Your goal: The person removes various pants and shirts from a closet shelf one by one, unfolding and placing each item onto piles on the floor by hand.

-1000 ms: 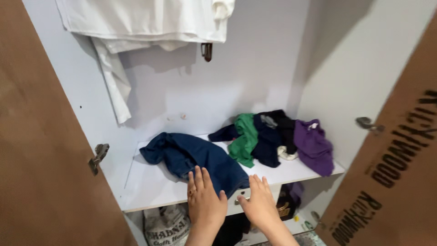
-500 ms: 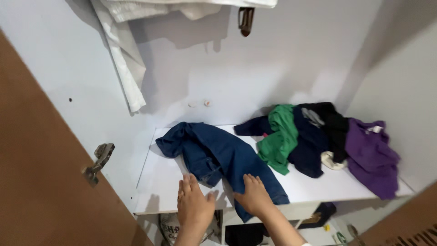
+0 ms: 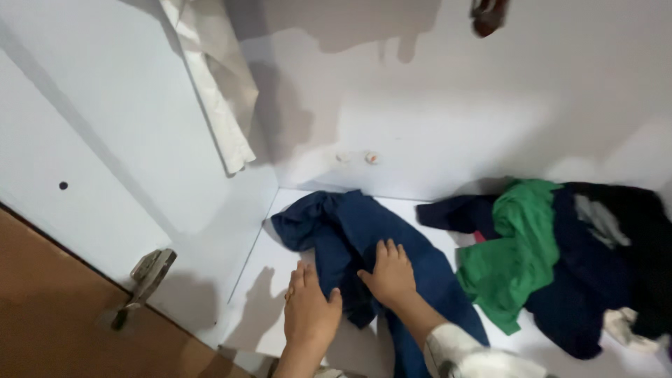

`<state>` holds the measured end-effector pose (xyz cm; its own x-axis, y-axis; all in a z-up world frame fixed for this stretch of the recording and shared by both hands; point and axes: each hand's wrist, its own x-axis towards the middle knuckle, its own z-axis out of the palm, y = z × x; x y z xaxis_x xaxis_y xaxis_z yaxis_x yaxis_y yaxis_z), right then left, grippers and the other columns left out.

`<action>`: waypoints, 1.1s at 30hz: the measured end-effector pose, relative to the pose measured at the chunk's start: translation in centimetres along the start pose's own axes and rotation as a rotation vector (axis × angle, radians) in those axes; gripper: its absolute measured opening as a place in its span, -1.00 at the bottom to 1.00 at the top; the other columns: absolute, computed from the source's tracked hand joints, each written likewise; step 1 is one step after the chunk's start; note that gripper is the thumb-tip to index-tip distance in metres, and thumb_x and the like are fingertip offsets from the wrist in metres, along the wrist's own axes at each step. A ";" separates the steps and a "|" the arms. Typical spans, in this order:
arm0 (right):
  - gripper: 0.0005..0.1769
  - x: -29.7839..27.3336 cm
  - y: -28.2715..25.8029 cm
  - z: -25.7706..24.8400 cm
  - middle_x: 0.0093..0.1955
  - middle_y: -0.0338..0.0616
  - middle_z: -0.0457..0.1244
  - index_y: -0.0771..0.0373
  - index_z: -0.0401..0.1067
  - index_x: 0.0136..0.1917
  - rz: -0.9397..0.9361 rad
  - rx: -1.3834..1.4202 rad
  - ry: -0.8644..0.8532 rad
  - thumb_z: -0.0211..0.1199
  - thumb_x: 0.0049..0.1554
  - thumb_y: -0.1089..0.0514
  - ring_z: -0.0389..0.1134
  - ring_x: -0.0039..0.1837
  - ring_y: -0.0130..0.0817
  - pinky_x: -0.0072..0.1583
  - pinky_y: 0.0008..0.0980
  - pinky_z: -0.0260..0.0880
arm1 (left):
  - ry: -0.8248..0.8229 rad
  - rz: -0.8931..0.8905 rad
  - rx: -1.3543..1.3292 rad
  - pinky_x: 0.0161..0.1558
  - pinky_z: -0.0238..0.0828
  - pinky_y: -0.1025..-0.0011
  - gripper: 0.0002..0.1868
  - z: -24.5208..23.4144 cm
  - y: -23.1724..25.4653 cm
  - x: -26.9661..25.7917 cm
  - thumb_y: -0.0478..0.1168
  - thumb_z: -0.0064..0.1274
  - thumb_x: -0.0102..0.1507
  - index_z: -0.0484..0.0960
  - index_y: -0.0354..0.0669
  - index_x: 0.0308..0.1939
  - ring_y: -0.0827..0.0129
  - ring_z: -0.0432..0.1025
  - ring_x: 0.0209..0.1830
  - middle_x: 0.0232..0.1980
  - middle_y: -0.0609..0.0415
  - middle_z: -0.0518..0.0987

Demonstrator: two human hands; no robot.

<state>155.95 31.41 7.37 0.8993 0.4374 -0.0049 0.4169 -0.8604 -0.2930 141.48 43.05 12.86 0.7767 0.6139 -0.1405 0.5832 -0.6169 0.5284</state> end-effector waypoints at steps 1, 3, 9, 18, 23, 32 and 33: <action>0.03 0.2 -0.5 0.1 0.61 0.12 -0.08 0.30 -0.02 0.56 -0.010 0.006 -0.018 0.39 0.06 -0.21 -0.10 0.63 0.13 0.53 -0.09 -0.02 | 0.001 -0.003 -0.014 0.52 -0.04 0.24 -0.23 0.0 -0.4 0.0 -0.03 0.07 0.26 0.17 -0.24 0.46 0.05 -0.05 0.62 0.63 -0.10 0.01; 0.10 1.0 -1.2 0.6 0.63 0.10 -0.08 0.27 -0.05 0.59 0.067 -0.104 -0.109 0.40 0.06 -0.28 -0.15 0.59 0.18 0.49 0.03 -0.06 | 0.030 0.009 0.007 0.51 -0.07 0.21 -0.22 -0.3 -1.3 0.3 -0.04 0.09 0.24 0.16 -0.25 0.46 0.07 -0.06 0.62 0.60 -0.11 0.04; -0.75 1.6 1.7 5.2 0.18 -0.15 0.38 0.11 0.45 0.18 0.043 -0.267 -0.054 0.08 0.26 0.14 0.39 0.31 -0.13 0.37 -0.08 0.33 | -0.011 -0.002 -0.002 0.52 -0.05 0.21 -0.23 -0.9 -1.7 3.2 -0.05 0.08 0.26 0.17 -0.24 0.47 0.07 0.02 0.58 0.58 -0.09 0.10; -0.57 -0.3 4.9 -1.4 0.14 0.09 0.39 -0.03 0.46 0.29 0.437 0.132 -0.006 0.20 0.13 0.05 0.41 0.22 0.10 0.25 -0.02 0.41 | -0.051 0.265 0.003 0.47 0.00 0.15 -0.36 2.2 0.0 7.3 -0.10 0.09 0.27 0.32 -0.13 0.41 0.06 0.13 0.51 0.52 -0.04 0.24; -0.62 -2.4 5.5 -2.9 0.13 0.09 0.41 0.03 0.52 0.21 0.501 0.221 0.125 0.19 0.15 -0.03 0.41 0.23 0.08 0.26 -0.06 0.39 | 0.018 0.422 0.033 0.47 0.09 0.15 -0.34 2.8 0.6 9.9 -0.09 0.14 0.24 0.36 -0.11 0.40 0.06 0.21 0.48 0.49 -0.05 0.30; -0.64 -6.7 10.5 -4.7 0.06 0.13 0.42 0.18 0.53 0.14 0.622 0.403 0.263 0.13 0.17 0.00 0.43 0.18 0.05 0.23 -0.13 0.37 | 0.066 0.351 0.106 0.46 0.03 0.13 -0.05 4.2 0.5 14.1 -0.07 0.27 0.12 0.13 -0.09 0.51 -0.04 0.15 0.50 0.55 -0.12 0.17; -0.63 -7.1 11.3 -5.0 0.03 0.15 0.42 0.20 0.51 0.14 0.660 0.427 0.251 0.14 0.19 -0.04 0.45 0.15 0.04 0.21 -0.13 0.37 | 0.058 0.327 0.143 0.45 0.03 0.11 -0.07 4.1 0.4 14.4 -0.08 0.27 0.13 0.15 -0.04 0.52 -0.06 0.14 0.49 0.55 -0.09 0.16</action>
<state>154.94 17.32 8.91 0.9655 -0.2383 -0.1046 -0.2485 -0.7244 -0.6431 153.88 49.59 7.58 0.9154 0.3970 0.0660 0.3369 -0.8456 0.4142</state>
